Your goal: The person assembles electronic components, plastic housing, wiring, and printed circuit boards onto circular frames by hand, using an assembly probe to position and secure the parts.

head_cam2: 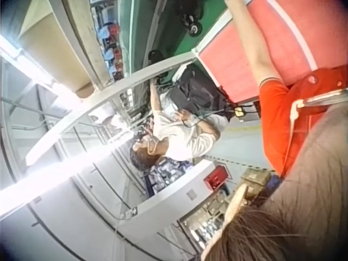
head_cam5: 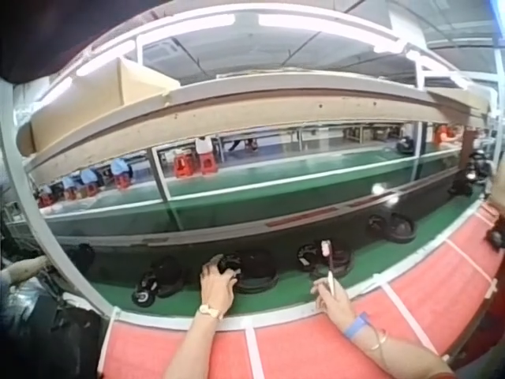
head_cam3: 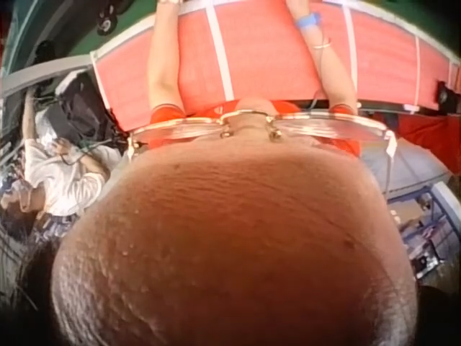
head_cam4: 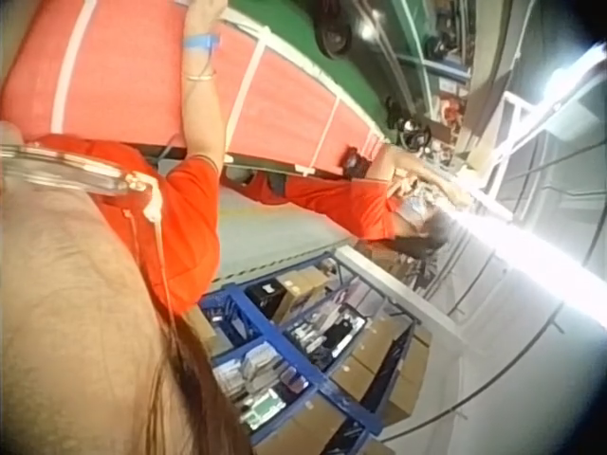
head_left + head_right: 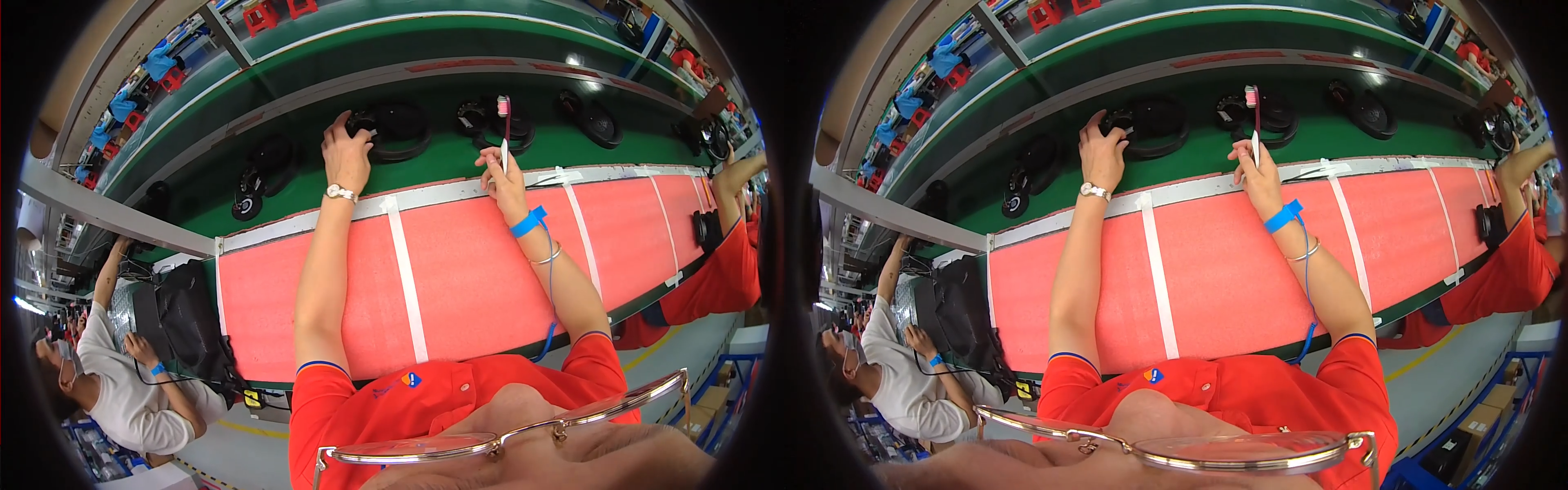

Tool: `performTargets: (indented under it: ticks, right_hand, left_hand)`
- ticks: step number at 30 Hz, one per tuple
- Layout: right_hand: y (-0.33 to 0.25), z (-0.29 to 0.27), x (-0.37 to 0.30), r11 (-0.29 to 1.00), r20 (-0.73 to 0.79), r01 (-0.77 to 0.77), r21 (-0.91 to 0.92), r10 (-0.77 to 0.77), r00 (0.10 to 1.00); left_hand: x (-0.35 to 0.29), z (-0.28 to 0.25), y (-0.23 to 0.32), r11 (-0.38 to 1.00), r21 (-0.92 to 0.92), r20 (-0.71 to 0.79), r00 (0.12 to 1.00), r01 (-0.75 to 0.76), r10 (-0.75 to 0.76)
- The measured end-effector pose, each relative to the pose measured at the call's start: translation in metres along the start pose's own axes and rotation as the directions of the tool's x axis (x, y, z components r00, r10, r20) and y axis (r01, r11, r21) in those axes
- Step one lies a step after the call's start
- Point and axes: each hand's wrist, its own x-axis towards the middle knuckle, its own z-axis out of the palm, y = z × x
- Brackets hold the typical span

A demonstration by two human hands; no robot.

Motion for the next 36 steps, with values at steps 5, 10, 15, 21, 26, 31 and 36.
performTargets:
  ticks: [5,10,15,21,26,31,36]
  right_hand:
    - [-0.02,0.006,-0.003,0.976,-0.022,-0.217,-0.01,0.217,0.976]
    - [-0.02,0.001,-0.002,0.899,0.139,-0.436,0.042,0.427,0.893]
    - [-0.022,-0.001,-0.007,0.889,0.187,-0.444,0.11,0.42,0.888]
    - [-0.046,-0.018,-0.001,0.895,0.304,-0.438,-0.09,0.443,0.843]
    - [-0.035,-0.04,0.005,0.825,0.442,-0.019,-0.565,0.322,0.837]
    - [-0.056,-0.017,-0.02,0.656,0.334,0.314,-0.686,-0.1,0.937]
    - [-0.078,-0.017,-0.091,0.614,0.355,0.377,-0.694,-0.163,0.92]
  left_hand:
    - [0.0,-0.02,0.059,0.983,-0.079,-0.144,0.977,-0.168,0.156]
    - [-0.017,-0.049,0.105,0.966,-0.18,-0.174,0.972,-0.188,0.157]
    - [-0.045,-0.075,0.126,0.946,-0.195,-0.265,0.942,-0.26,0.205]
    - [-0.105,-0.106,0.132,0.92,-0.294,-0.094,0.966,-0.257,0.24]
    - [-0.182,-0.111,0.154,0.831,-0.395,0.255,0.822,-0.391,0.509]
    - [-0.198,-0.107,0.158,0.783,-0.47,0.34,0.736,-0.407,0.586]
    - [-0.201,-0.103,0.157,0.811,-0.466,0.316,0.789,-0.355,0.527]
